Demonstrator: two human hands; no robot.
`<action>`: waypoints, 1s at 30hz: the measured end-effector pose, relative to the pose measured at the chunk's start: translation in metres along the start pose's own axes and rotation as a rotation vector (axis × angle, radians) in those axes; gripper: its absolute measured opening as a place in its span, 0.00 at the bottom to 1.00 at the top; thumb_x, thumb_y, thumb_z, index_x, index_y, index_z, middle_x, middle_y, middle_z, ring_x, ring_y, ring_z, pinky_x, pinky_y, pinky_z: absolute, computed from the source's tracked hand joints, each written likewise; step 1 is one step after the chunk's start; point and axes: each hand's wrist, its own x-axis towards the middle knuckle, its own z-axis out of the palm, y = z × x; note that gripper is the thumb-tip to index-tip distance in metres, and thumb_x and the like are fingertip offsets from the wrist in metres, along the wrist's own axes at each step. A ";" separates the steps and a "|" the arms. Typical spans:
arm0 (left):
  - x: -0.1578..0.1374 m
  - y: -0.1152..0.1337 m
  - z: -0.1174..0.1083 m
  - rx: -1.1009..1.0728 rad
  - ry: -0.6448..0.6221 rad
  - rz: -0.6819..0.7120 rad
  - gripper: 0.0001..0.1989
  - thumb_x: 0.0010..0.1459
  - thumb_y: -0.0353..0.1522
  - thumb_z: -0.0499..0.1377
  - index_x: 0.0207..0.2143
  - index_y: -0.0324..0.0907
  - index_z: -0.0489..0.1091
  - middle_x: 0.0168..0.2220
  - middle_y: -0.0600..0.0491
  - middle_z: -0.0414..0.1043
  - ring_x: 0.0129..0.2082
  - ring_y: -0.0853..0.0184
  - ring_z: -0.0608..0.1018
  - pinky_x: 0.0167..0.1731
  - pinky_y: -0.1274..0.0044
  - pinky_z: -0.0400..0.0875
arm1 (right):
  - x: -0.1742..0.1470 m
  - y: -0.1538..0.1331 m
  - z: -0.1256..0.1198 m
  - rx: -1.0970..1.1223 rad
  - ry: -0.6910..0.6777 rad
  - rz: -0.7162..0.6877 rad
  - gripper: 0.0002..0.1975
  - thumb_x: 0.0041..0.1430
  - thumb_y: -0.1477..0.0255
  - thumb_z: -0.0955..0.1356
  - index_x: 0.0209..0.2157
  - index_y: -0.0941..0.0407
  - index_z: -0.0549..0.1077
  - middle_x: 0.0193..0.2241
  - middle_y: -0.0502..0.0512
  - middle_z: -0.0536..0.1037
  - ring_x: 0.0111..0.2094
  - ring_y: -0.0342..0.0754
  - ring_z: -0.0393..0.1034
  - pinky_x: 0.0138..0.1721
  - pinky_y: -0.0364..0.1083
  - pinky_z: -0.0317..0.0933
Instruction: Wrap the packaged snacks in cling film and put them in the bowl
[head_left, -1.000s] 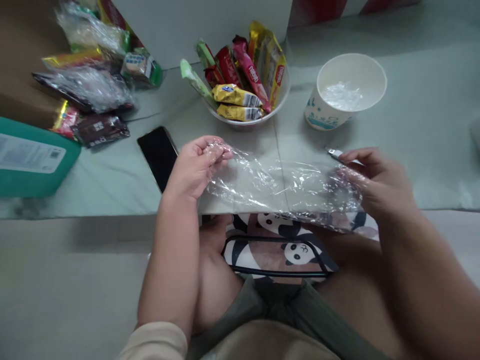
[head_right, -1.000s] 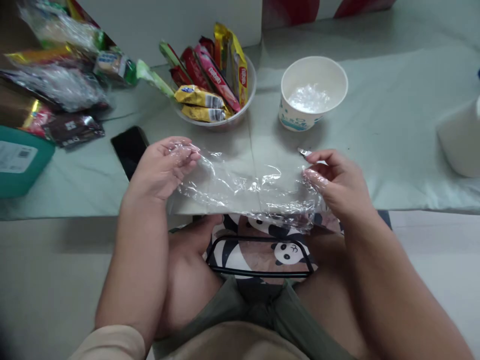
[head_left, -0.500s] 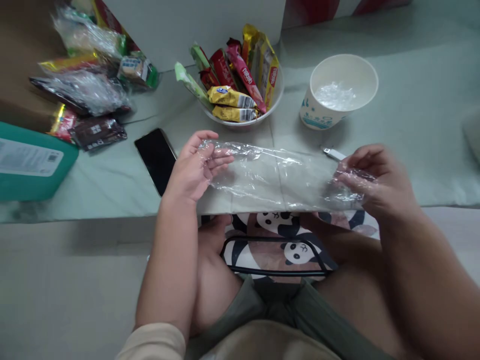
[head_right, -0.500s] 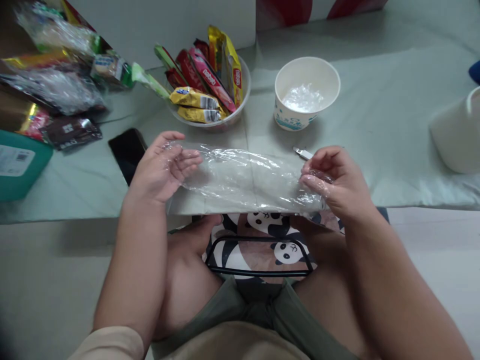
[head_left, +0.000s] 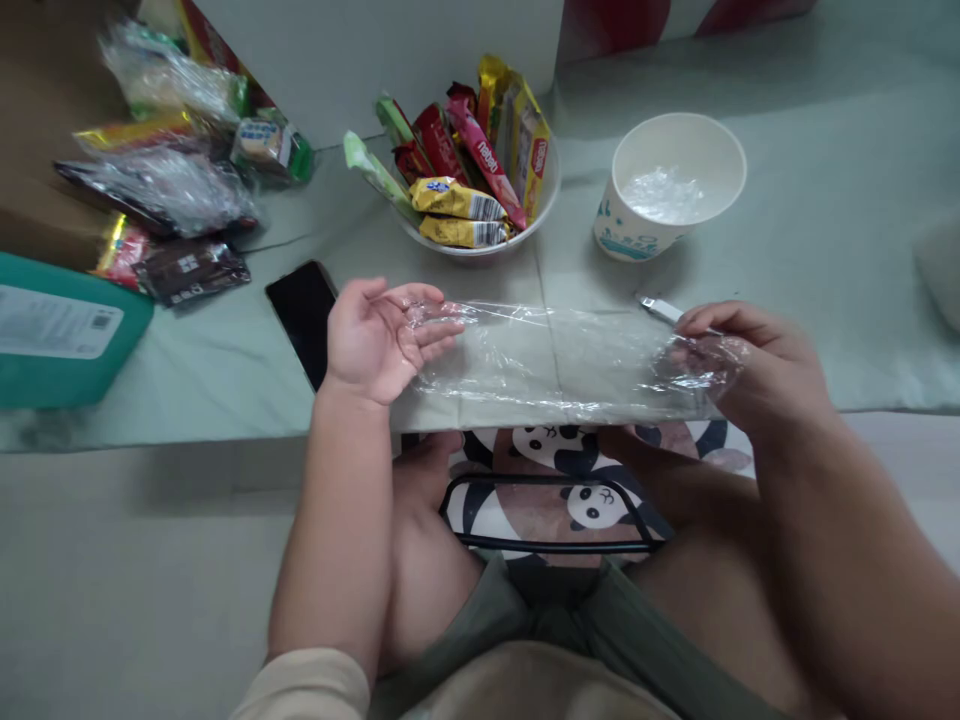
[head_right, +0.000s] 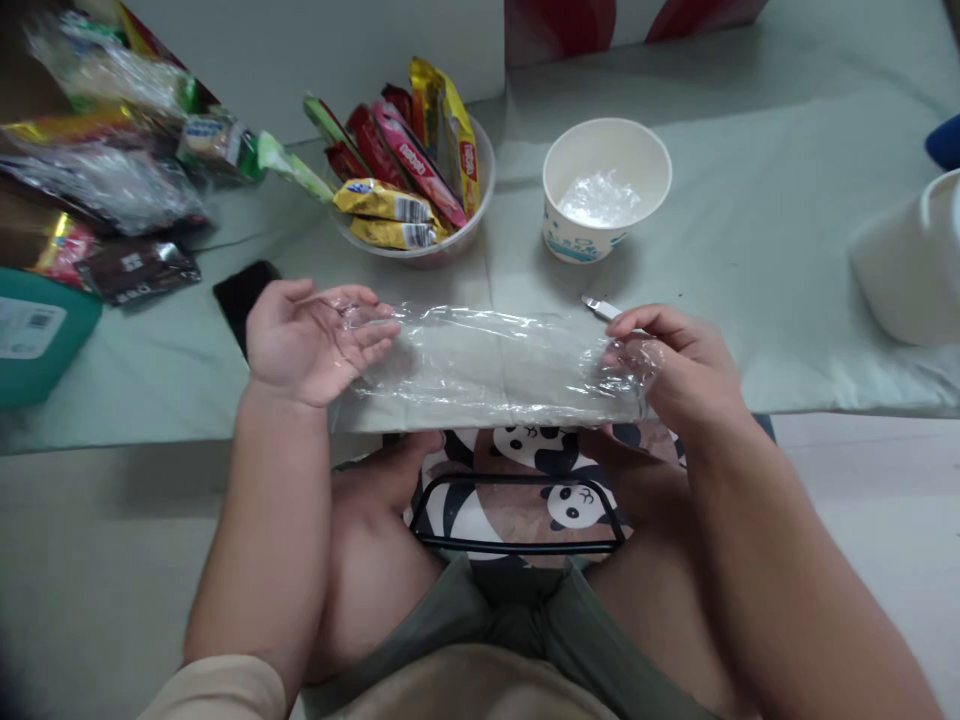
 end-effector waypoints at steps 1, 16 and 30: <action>0.000 0.000 -0.001 0.004 -0.007 0.007 0.19 0.59 0.44 0.53 0.32 0.39 0.75 0.33 0.47 0.80 0.33 0.62 0.84 0.31 0.75 0.79 | 0.000 -0.002 0.000 0.034 -0.023 0.006 0.07 0.34 0.73 0.74 0.22 0.54 0.75 0.26 0.53 0.75 0.26 0.45 0.71 0.27 0.47 0.65; 0.002 -0.007 0.008 0.187 0.058 0.096 0.25 0.43 0.19 0.60 0.44 0.47 0.67 0.42 0.54 0.77 0.36 0.67 0.83 0.24 0.84 0.75 | 0.002 0.012 -0.006 -0.158 0.053 -0.321 0.13 0.42 0.74 0.75 0.33 0.51 0.74 0.32 0.51 0.75 0.31 0.44 0.69 0.34 0.47 0.62; -0.011 -0.017 0.017 0.348 -0.543 -0.039 0.19 0.51 0.25 0.64 0.46 0.45 0.72 0.42 0.50 0.82 0.37 0.62 0.85 0.27 0.80 0.77 | -0.020 -0.002 0.046 -0.492 -0.679 -0.381 0.28 0.52 0.58 0.76 0.53 0.54 0.75 0.48 0.61 0.81 0.48 0.55 0.78 0.50 0.55 0.72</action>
